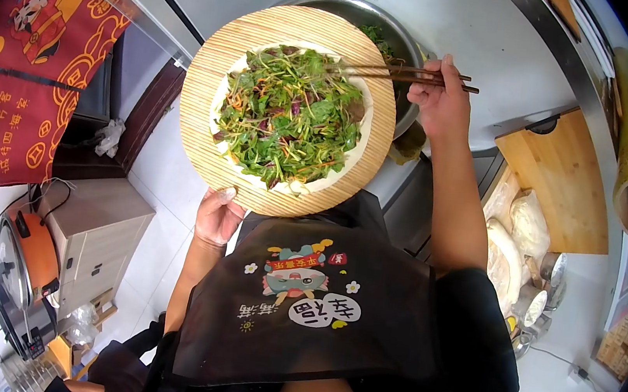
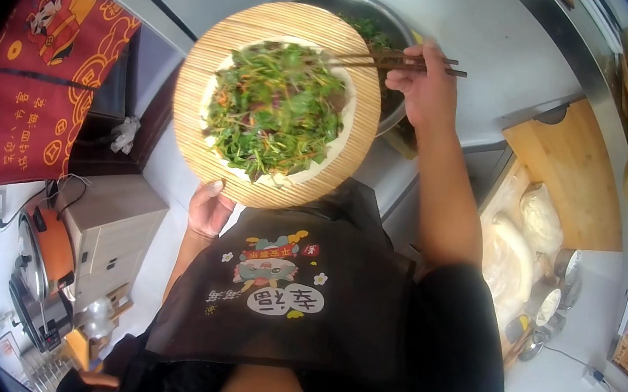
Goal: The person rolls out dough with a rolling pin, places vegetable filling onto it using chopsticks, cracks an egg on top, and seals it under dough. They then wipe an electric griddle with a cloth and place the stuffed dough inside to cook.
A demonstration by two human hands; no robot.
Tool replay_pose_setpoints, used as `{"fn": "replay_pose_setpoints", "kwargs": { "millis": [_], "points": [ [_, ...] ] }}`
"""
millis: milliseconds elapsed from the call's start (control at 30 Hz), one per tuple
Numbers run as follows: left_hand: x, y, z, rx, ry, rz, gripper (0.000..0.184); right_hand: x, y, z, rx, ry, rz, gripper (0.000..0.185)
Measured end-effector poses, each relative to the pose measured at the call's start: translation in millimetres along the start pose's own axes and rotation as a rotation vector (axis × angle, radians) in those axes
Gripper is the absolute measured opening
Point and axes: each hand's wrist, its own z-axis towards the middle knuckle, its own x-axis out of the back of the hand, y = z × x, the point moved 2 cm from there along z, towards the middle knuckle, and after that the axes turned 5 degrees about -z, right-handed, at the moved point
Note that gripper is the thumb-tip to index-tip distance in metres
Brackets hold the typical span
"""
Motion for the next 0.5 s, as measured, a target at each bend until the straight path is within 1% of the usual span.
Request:
{"fn": "replay_pose_setpoints", "kwargs": {
  "millis": [100, 200, 300, 400, 467, 500],
  "points": [
    [0.0, -1.9, 0.6, 0.005, 0.004, -0.016, 0.063, 3.8, 2.8, -0.9, -0.018, 0.042, -0.132, 0.039],
    [-0.8, -2.6, -0.6, 0.004, 0.017, -0.027, 0.064, 11.0, 5.9, 5.6, -0.025, 0.116, -0.141, 0.038],
    [-0.6, -3.1, -1.0, -0.009, 0.038, -0.027, 0.064, 11.1, 1.5, 4.9, -0.041, 0.105, -0.13, 0.039],
    [2.4, -5.2, -4.1, -0.021, 0.049, -0.039, 0.065, 28.4, -11.5, 5.7, -0.052, 0.069, 0.071, 0.034],
    [-3.7, -5.5, -2.7, -0.044, 0.042, -0.048, 0.066, 63.3, -19.6, 13.0, 0.027, 0.083, 0.301, 0.034],
    [-3.2, -5.5, -3.0, -0.052, 0.035, -0.05, 0.067, 68.8, -25.3, 16.1, 0.066, 0.086, 0.419, 0.035]
  ]
}}
